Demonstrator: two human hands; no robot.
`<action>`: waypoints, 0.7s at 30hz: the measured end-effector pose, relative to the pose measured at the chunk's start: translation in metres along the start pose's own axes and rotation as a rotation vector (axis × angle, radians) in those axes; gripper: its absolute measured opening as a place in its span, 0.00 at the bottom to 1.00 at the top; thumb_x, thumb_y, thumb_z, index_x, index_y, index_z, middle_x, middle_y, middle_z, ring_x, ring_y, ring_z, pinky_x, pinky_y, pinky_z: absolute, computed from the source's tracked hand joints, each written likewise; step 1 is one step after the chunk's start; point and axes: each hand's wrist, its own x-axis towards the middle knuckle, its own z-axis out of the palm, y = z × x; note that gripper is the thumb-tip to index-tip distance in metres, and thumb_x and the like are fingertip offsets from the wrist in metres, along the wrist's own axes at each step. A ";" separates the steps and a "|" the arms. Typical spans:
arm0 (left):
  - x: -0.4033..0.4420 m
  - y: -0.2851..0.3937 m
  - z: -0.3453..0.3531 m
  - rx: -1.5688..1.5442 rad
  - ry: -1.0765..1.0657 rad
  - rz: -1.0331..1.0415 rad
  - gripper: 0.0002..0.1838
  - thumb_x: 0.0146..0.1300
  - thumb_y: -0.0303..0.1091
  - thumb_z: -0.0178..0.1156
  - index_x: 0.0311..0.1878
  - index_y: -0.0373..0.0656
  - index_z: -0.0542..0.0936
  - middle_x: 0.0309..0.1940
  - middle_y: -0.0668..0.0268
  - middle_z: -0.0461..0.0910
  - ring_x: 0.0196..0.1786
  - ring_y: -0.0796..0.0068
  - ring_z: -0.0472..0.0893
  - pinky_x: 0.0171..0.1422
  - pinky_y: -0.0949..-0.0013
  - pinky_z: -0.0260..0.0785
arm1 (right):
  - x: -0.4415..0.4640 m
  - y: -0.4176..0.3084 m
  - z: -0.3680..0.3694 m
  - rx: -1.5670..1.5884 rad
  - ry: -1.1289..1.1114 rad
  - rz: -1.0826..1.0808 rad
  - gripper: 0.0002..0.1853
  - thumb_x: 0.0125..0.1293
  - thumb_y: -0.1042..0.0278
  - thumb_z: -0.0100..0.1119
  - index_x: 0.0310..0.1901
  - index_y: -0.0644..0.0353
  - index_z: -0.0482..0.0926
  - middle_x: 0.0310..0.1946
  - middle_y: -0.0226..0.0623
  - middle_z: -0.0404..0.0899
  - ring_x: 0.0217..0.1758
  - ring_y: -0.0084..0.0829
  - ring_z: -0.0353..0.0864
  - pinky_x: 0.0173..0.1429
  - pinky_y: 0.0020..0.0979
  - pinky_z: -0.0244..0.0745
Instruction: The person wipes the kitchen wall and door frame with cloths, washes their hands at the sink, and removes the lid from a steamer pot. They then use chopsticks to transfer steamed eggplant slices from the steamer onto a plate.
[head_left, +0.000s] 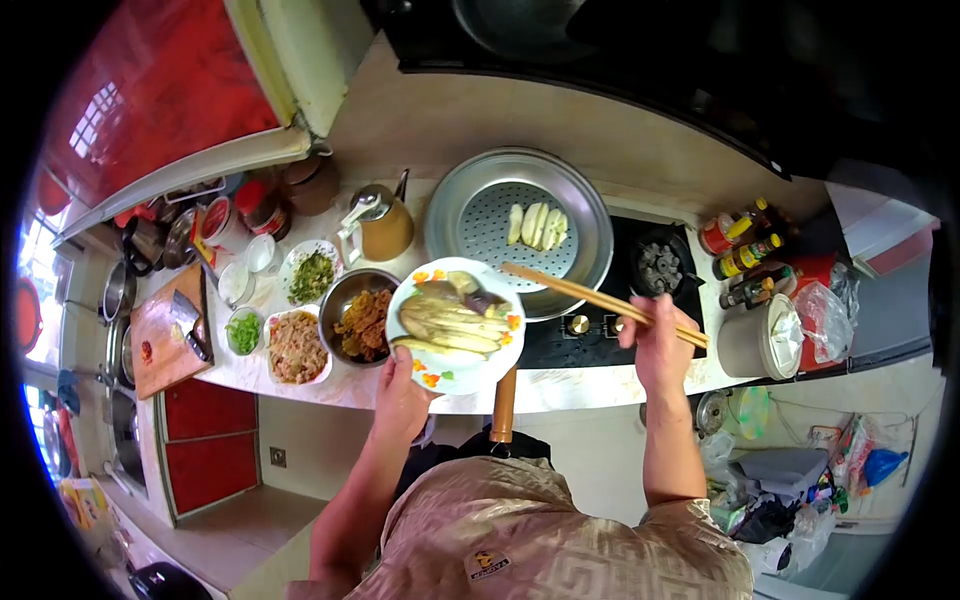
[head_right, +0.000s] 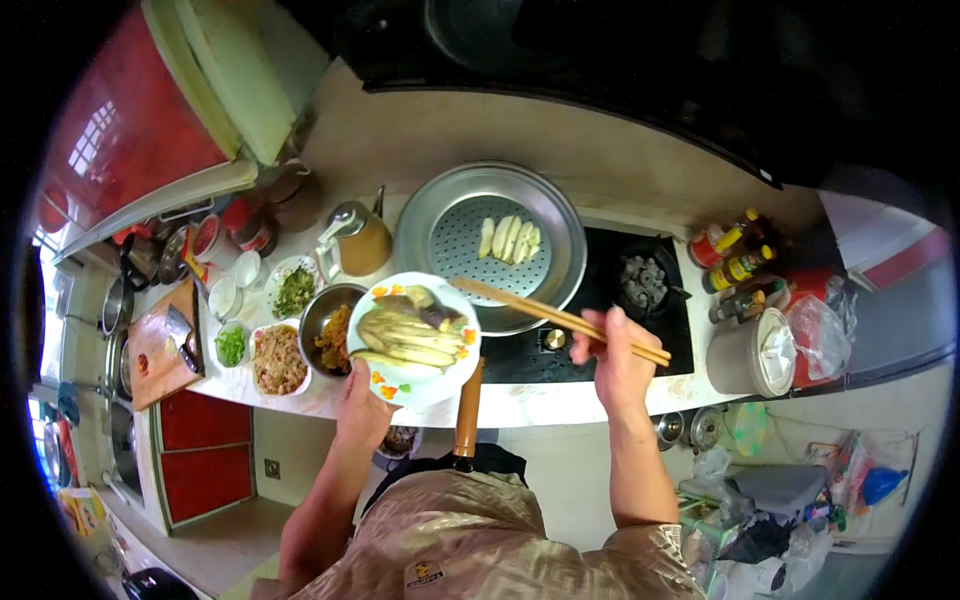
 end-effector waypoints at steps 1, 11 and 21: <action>-0.001 -0.001 -0.005 -0.003 -0.012 0.003 0.26 0.78 0.48 0.46 0.70 0.43 0.64 0.67 0.59 0.71 0.67 0.59 0.73 0.69 0.46 0.68 | 0.007 0.002 -0.002 -0.072 0.074 0.042 0.22 0.75 0.56 0.54 0.46 0.74 0.82 0.27 0.43 0.83 0.24 0.28 0.81 0.28 0.25 0.76; -0.016 -0.004 -0.024 -0.038 0.059 0.003 0.24 0.75 0.49 0.52 0.65 0.43 0.68 0.62 0.61 0.75 0.62 0.62 0.78 0.59 0.50 0.77 | 0.092 0.090 -0.051 0.008 0.350 0.234 0.22 0.75 0.49 0.54 0.45 0.66 0.79 0.30 0.38 0.83 0.26 0.24 0.82 0.29 0.23 0.78; -0.018 -0.006 -0.020 -0.038 0.101 0.028 0.23 0.75 0.48 0.52 0.64 0.42 0.69 0.60 0.60 0.77 0.59 0.62 0.81 0.56 0.52 0.80 | 0.074 0.098 0.005 -0.326 0.127 -0.054 0.20 0.73 0.56 0.59 0.34 0.68 0.85 0.22 0.33 0.79 0.25 0.22 0.79 0.30 0.24 0.74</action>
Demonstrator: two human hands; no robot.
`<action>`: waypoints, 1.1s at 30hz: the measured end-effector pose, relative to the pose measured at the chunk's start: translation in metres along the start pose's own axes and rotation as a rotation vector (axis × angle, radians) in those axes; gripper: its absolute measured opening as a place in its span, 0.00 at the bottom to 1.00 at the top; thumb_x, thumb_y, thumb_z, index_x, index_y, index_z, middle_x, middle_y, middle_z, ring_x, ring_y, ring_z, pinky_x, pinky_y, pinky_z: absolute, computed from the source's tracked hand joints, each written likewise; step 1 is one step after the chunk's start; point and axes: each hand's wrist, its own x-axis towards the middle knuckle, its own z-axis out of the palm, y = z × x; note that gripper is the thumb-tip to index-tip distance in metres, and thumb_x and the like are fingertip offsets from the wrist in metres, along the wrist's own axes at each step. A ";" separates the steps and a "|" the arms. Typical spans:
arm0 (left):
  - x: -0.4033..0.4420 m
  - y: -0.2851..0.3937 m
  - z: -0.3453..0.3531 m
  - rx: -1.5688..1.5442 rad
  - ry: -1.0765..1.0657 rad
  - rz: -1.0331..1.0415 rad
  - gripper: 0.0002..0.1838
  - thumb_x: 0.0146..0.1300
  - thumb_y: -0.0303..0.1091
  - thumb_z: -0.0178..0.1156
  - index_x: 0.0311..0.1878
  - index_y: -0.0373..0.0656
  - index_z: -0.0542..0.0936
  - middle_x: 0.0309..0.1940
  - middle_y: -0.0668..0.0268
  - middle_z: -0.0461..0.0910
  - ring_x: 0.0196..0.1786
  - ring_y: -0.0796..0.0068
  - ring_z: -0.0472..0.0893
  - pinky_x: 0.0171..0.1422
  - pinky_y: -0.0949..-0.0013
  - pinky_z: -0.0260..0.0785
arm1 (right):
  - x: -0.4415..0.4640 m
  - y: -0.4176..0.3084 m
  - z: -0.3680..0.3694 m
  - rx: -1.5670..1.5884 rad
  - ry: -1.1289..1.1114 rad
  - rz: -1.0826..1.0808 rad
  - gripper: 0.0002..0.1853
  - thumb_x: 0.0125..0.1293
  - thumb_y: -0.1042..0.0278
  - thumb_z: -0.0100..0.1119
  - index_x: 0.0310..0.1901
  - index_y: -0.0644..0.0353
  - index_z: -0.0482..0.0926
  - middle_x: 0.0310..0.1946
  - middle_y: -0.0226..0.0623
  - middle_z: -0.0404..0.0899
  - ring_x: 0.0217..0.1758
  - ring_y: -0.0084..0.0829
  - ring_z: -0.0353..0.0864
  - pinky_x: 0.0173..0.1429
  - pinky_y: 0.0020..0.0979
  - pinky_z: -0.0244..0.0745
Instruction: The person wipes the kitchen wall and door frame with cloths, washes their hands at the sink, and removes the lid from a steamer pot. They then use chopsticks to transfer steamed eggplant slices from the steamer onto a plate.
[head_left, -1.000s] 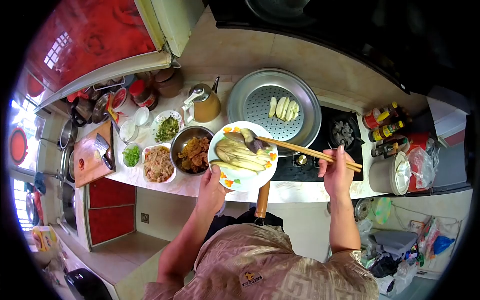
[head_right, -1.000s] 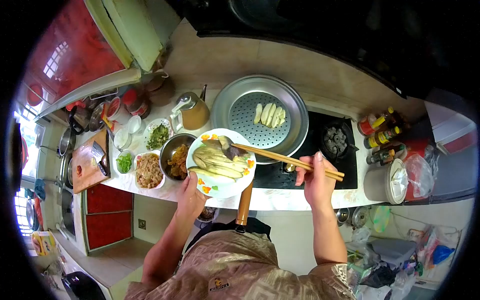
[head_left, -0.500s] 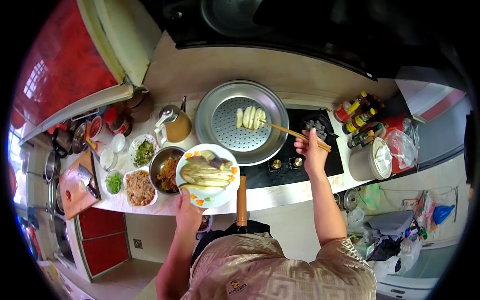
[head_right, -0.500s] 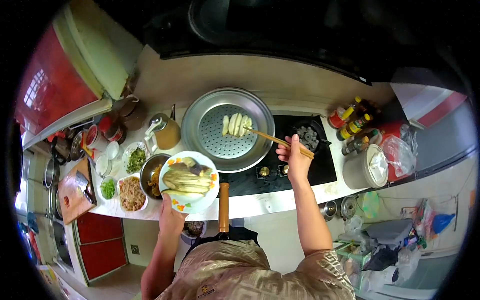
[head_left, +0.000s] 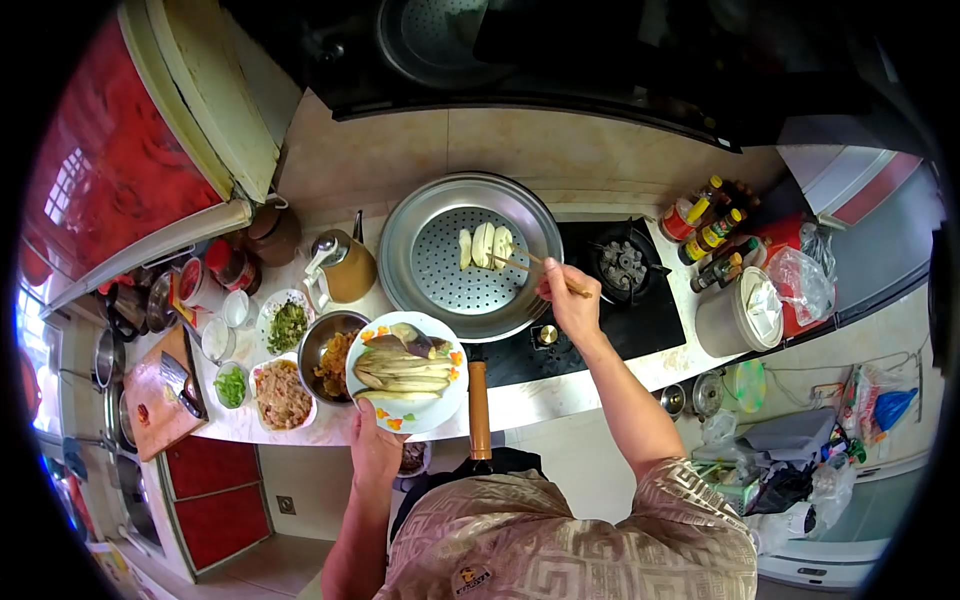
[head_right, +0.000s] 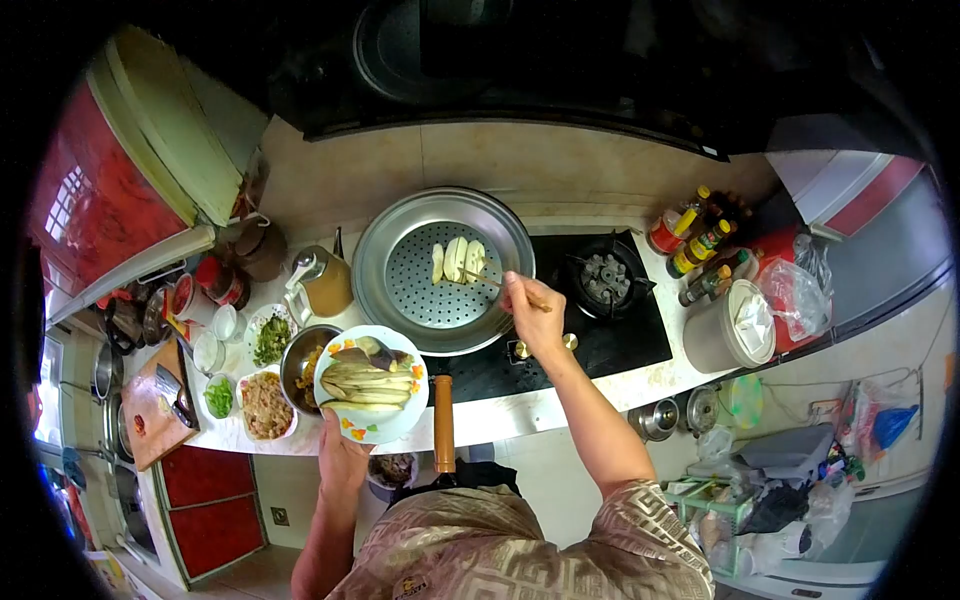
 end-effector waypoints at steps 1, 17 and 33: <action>0.000 0.001 0.002 -0.004 -0.016 0.000 0.23 0.75 0.48 0.52 0.64 0.41 0.70 0.60 0.60 0.77 0.59 0.62 0.81 0.56 0.52 0.80 | 0.000 0.004 0.003 -0.071 -0.013 -0.050 0.20 0.72 0.56 0.59 0.34 0.68 0.85 0.20 0.33 0.78 0.24 0.21 0.78 0.29 0.24 0.72; 0.003 0.000 -0.007 0.031 -0.028 -0.006 0.24 0.74 0.50 0.54 0.64 0.44 0.70 0.60 0.61 0.77 0.59 0.63 0.80 0.57 0.53 0.79 | 0.014 -0.021 0.019 -0.490 0.020 -0.352 0.16 0.69 0.63 0.60 0.27 0.66 0.82 0.23 0.49 0.78 0.26 0.51 0.79 0.33 0.42 0.73; 0.013 0.008 -0.001 0.049 -0.029 0.018 0.25 0.75 0.50 0.52 0.66 0.45 0.68 0.61 0.62 0.76 0.59 0.65 0.80 0.54 0.56 0.80 | 0.040 0.037 -0.014 0.515 0.251 0.504 0.23 0.78 0.49 0.44 0.38 0.64 0.75 0.25 0.40 0.80 0.22 0.29 0.81 0.26 0.28 0.82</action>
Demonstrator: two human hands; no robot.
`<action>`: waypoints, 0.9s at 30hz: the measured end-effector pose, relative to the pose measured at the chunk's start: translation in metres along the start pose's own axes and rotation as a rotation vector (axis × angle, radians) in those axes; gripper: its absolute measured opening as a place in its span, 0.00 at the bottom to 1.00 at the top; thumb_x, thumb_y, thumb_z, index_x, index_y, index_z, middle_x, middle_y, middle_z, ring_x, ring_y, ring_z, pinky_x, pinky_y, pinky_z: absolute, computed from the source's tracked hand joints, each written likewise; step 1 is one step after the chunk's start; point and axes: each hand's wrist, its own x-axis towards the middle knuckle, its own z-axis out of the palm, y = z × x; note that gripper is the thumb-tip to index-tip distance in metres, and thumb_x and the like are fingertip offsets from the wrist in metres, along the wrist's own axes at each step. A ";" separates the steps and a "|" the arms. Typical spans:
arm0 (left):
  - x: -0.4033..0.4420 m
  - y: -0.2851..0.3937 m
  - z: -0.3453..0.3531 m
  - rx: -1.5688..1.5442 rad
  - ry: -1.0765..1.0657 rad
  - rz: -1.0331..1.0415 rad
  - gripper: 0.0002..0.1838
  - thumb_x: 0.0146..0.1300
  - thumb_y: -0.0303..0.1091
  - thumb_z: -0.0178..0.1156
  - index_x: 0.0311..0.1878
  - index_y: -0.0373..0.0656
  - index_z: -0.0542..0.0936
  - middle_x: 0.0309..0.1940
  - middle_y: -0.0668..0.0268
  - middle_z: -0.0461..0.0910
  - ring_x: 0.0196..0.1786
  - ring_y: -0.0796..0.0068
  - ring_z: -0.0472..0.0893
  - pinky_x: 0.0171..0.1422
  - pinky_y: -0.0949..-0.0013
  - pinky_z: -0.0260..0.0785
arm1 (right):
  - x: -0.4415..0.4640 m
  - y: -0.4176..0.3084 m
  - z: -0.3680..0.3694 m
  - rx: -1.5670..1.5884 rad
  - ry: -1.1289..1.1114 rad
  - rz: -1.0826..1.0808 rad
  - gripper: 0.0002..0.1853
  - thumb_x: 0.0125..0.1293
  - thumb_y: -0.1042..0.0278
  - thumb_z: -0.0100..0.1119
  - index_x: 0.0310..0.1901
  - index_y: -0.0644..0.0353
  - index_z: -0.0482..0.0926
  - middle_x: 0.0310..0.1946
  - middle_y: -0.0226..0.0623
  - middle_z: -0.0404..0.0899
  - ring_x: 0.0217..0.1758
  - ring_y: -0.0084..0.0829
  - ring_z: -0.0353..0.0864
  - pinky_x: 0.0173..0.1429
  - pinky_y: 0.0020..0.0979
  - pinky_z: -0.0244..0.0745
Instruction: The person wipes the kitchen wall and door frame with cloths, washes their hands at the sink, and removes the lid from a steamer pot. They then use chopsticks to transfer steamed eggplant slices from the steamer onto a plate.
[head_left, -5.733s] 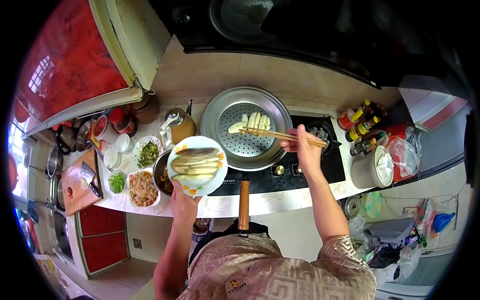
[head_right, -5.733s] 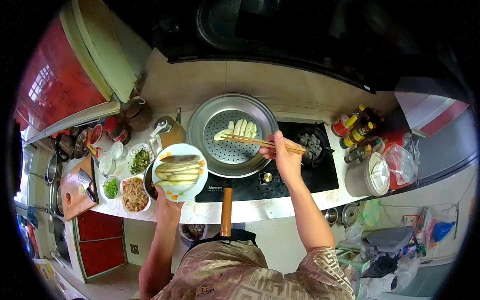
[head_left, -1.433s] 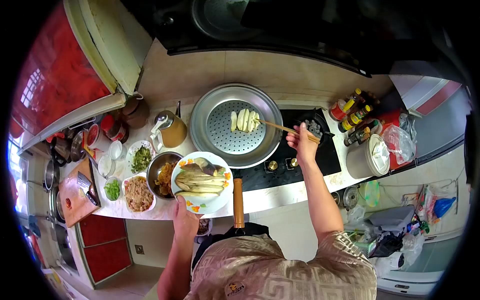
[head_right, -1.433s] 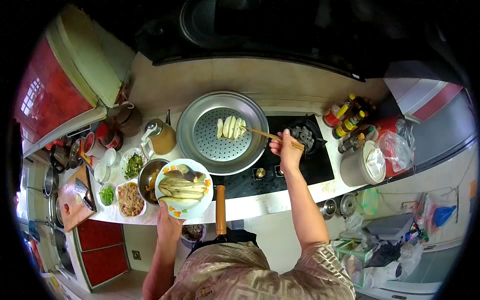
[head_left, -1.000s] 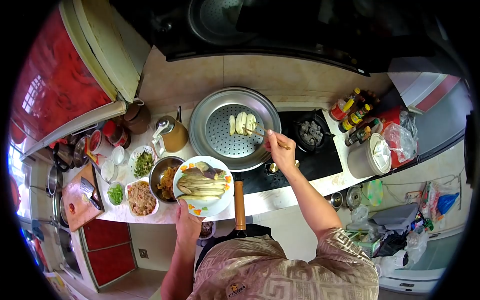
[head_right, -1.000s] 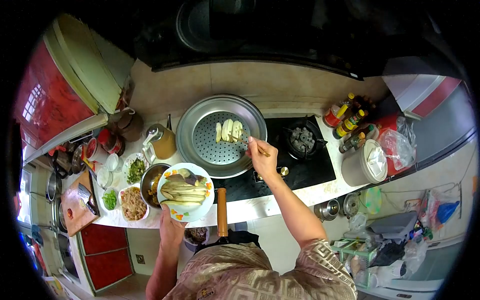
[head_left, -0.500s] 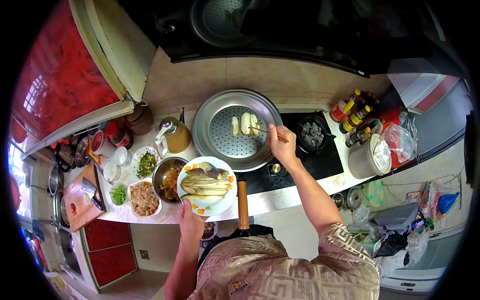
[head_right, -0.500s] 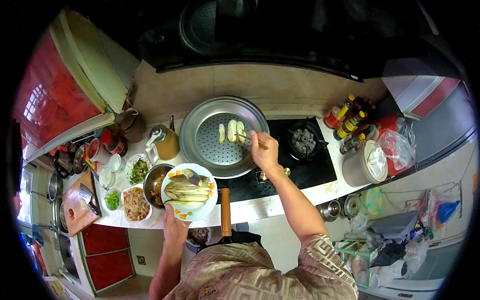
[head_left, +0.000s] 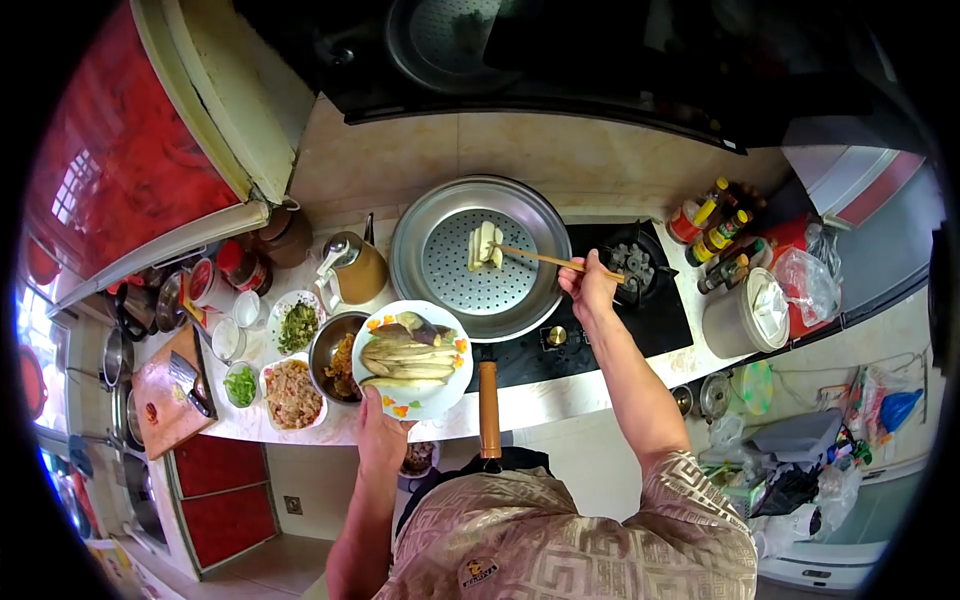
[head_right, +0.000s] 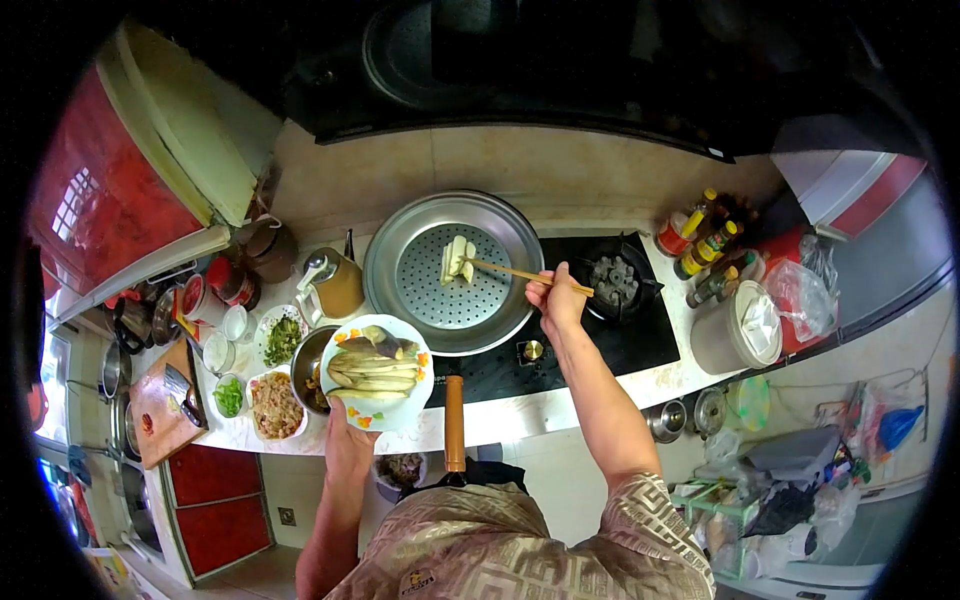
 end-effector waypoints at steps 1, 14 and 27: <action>0.001 0.001 0.005 0.010 0.003 0.001 0.25 0.75 0.50 0.52 0.66 0.45 0.67 0.61 0.62 0.76 0.59 0.65 0.80 0.54 0.56 0.80 | 0.002 0.000 -0.002 0.041 0.002 0.048 0.23 0.78 0.49 0.44 0.39 0.64 0.75 0.26 0.40 0.81 0.22 0.28 0.81 0.26 0.28 0.82; 0.014 0.007 0.016 -0.011 0.032 0.000 0.26 0.73 0.50 0.56 0.67 0.47 0.67 0.61 0.62 0.76 0.59 0.64 0.80 0.51 0.56 0.81 | -0.030 -0.013 -0.003 -0.003 -0.088 0.011 0.25 0.75 0.46 0.51 0.47 0.67 0.75 0.32 0.42 0.82 0.28 0.28 0.84 0.31 0.26 0.83; 0.008 0.002 0.003 -0.028 0.030 -0.012 0.25 0.73 0.49 0.56 0.65 0.47 0.69 0.61 0.63 0.76 0.59 0.64 0.79 0.52 0.53 0.79 | -0.046 0.024 0.044 -0.553 -0.142 -0.705 0.25 0.77 0.55 0.50 0.26 0.66 0.80 0.17 0.31 0.74 0.18 0.22 0.72 0.25 0.28 0.66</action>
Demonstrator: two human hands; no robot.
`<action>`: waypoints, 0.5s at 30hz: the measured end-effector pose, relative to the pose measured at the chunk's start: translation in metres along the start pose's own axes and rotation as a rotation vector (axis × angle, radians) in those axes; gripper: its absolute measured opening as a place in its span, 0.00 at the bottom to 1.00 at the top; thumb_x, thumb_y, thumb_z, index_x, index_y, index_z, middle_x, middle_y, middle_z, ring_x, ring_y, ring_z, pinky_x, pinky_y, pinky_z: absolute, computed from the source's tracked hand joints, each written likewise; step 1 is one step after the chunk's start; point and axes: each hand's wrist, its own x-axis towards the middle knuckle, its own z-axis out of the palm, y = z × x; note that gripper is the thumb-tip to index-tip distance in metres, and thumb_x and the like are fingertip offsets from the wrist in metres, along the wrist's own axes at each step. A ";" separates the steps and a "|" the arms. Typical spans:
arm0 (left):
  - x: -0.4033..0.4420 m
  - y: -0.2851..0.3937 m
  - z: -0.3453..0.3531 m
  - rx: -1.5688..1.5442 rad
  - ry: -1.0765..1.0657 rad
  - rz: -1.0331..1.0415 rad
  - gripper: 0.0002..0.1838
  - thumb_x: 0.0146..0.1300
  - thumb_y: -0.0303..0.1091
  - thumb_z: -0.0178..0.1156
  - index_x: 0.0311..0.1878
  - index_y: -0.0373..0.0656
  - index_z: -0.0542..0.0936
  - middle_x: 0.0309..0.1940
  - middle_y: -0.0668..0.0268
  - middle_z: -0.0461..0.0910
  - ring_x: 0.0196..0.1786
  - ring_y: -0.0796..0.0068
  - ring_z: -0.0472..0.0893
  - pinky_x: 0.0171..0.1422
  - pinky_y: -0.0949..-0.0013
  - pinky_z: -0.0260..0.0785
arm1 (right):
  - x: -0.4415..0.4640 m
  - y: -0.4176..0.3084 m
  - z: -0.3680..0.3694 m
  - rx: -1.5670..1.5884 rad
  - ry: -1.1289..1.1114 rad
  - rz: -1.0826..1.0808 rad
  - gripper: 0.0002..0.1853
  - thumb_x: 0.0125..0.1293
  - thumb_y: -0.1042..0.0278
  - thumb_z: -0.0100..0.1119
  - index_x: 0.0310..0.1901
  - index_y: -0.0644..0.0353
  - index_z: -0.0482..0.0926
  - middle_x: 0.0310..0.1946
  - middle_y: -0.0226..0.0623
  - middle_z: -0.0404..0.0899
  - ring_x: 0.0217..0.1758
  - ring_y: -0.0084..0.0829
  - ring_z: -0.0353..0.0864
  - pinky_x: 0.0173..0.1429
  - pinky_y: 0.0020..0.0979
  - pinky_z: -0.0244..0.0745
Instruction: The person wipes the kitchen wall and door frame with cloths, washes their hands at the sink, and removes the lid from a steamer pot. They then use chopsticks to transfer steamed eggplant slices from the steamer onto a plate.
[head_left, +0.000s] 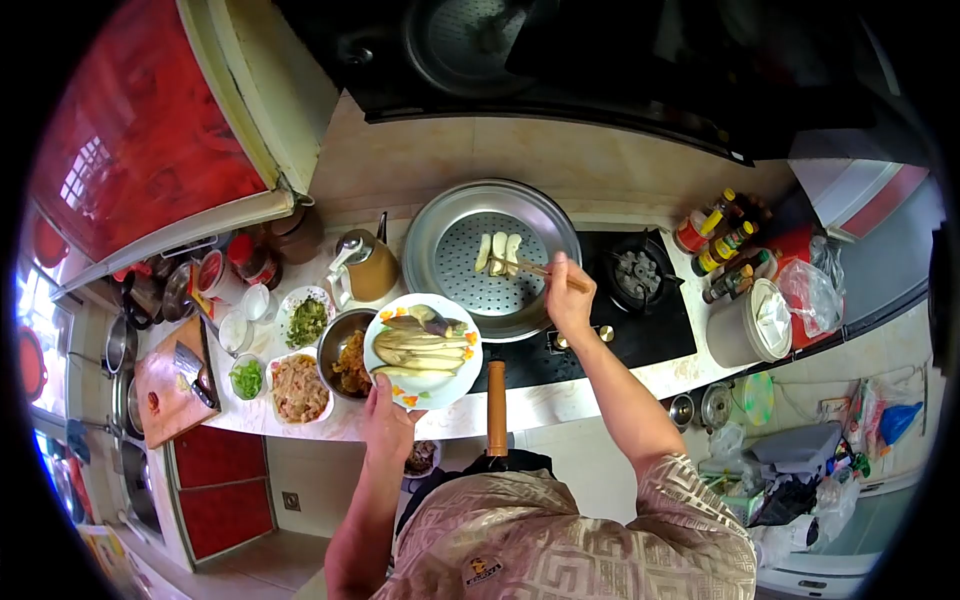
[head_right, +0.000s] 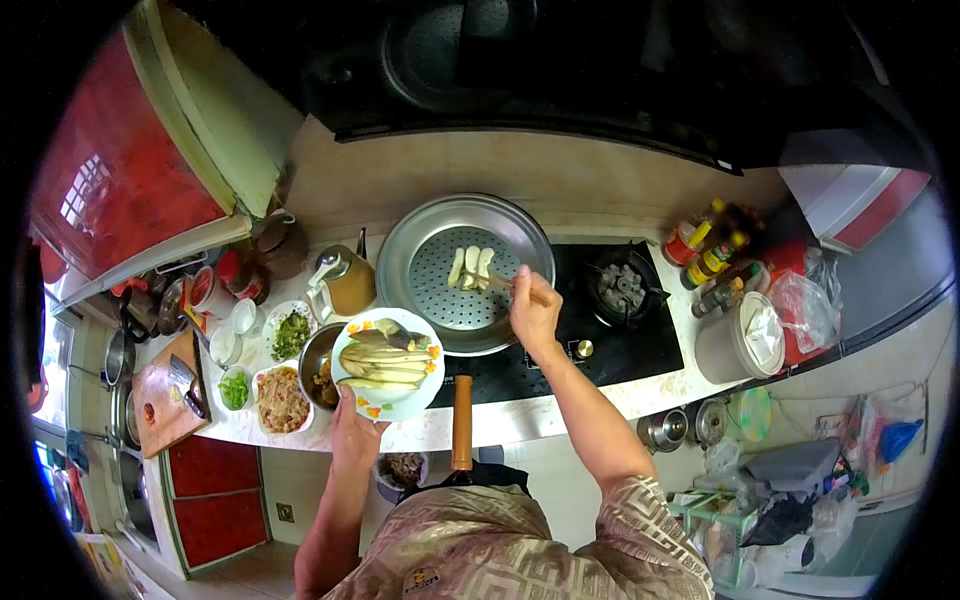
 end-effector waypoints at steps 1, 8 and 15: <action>0.000 0.001 0.000 0.004 0.003 -0.002 0.25 0.72 0.50 0.57 0.65 0.47 0.69 0.61 0.63 0.76 0.60 0.64 0.79 0.53 0.52 0.79 | 0.003 -0.004 0.000 0.096 0.015 0.083 0.26 0.77 0.54 0.50 0.24 0.65 0.79 0.16 0.30 0.74 0.17 0.22 0.72 0.24 0.27 0.65; 0.011 0.008 0.007 0.044 0.007 0.004 0.25 0.72 0.52 0.57 0.65 0.49 0.69 0.61 0.64 0.77 0.59 0.67 0.80 0.52 0.55 0.79 | 0.029 0.012 -0.018 0.337 0.162 0.488 0.26 0.78 0.47 0.43 0.33 0.64 0.76 0.18 0.34 0.73 0.15 0.22 0.70 0.19 0.25 0.69; 0.018 0.015 0.018 0.078 0.020 0.011 0.24 0.73 0.51 0.55 0.64 0.48 0.70 0.59 0.65 0.78 0.58 0.69 0.81 0.49 0.58 0.81 | 0.024 -0.023 -0.026 0.208 0.106 0.342 0.26 0.78 0.48 0.45 0.32 0.65 0.76 0.18 0.34 0.73 0.15 0.23 0.70 0.19 0.26 0.69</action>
